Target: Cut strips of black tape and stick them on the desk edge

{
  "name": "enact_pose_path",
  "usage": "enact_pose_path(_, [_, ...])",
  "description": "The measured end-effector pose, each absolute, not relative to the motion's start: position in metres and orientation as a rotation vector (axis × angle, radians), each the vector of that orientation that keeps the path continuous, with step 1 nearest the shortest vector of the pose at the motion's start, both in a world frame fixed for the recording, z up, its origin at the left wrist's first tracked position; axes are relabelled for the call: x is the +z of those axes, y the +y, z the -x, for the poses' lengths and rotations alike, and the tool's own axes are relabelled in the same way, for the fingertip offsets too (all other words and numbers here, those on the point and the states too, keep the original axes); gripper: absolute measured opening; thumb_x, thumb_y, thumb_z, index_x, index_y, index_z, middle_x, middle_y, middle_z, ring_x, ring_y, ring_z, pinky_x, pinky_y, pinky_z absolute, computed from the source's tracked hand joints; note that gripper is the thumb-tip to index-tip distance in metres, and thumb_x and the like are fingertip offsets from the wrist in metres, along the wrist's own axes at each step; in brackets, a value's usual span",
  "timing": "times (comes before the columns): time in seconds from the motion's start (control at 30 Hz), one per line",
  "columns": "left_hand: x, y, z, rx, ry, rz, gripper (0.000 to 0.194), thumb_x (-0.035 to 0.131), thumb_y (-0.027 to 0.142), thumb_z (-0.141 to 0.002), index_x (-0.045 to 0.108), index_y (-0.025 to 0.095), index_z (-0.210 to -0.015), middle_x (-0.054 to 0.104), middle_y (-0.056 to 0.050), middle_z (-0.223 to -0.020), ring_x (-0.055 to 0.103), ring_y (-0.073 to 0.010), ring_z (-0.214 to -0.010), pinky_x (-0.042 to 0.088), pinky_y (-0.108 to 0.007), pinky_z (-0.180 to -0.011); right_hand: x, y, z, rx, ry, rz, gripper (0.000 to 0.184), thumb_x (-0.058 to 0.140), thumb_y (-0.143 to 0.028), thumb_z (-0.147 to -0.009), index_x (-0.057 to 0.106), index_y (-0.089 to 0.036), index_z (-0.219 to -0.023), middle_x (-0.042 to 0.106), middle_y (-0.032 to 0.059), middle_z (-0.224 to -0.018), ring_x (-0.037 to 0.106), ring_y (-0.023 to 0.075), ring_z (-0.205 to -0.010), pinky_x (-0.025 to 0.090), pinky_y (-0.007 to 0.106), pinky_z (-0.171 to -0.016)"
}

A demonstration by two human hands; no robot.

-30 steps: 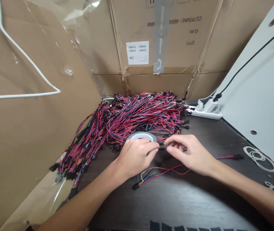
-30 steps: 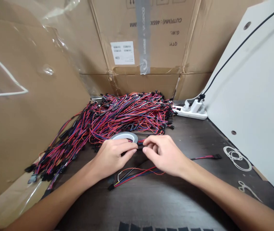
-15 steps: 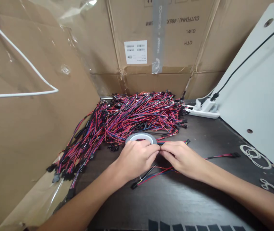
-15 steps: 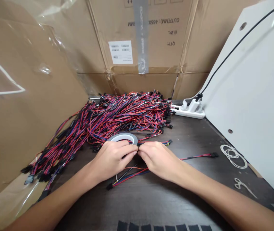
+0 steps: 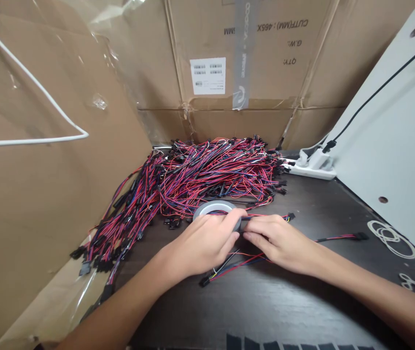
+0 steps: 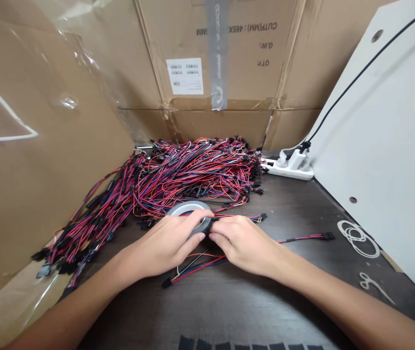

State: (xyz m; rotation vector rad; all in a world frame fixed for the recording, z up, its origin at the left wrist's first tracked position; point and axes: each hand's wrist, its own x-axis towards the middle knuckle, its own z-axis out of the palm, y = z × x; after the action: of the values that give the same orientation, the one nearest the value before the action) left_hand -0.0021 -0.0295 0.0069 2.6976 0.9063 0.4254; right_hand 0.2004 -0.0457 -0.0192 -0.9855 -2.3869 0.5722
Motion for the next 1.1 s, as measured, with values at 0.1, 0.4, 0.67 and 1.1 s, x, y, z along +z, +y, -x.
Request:
enact_pose_path(0.1, [0.010,-0.031,0.001,0.368,0.928,-2.621,0.030,0.043,0.017,-0.090,0.047,0.015,-0.119,0.067,-0.010,-0.098,0.065,-0.0226,-0.086,0.051,-0.035,-0.074,-0.019,-0.046,-0.199,0.561,-2.380,0.966,0.028,0.042,-0.018,-0.096,0.060,-0.016,-0.075,0.061,0.0034,-0.072,0.050,0.0152,-0.064,0.035,0.027,-0.063])
enact_pose_path(0.4, [0.004,-0.031,-0.001,0.370,1.025,-2.607,0.024,0.048,0.024,-0.088,0.050,0.018,-0.111,0.064,-0.003,-0.080,0.062,-0.0210,-0.072,0.048,-0.032,-0.065,-0.020,-0.045,-0.197,0.516,-2.370,0.978,0.033,0.040,-0.021,-0.097,0.055,-0.017,-0.068,0.054,0.0017,-0.066,0.044,0.0133,-0.060,0.034,0.026,-0.059])
enact_pose_path(0.67, [0.003,-0.031,-0.003,0.396,1.091,-2.691,0.025,0.051,0.021,-0.080,0.051,0.020,-0.105,0.064,0.000,-0.074,0.063,-0.0202,-0.068,0.045,-0.029,-0.062,-0.019,-0.048,-0.199,0.453,-2.404,0.991,0.033,0.038,-0.023,-0.098,0.057,-0.017,-0.072,0.055,0.0026,-0.069,0.045,0.0140,-0.062,0.034,0.027,-0.060])
enact_pose_path(1.1, [0.001,-0.035,-0.004,0.358,1.133,-2.729,0.026,0.047,0.026,-0.084,0.049,0.020,-0.110,0.068,-0.003,-0.081,0.067,-0.0243,-0.076,0.047,-0.033,-0.066,-0.017,-0.048,-0.198,0.378,-2.430,1.019,0.032,0.040,-0.022,-0.097,0.058,-0.017,-0.071,0.058,0.0027,-0.068,0.047,0.0143,-0.059,0.032,0.027,-0.058])
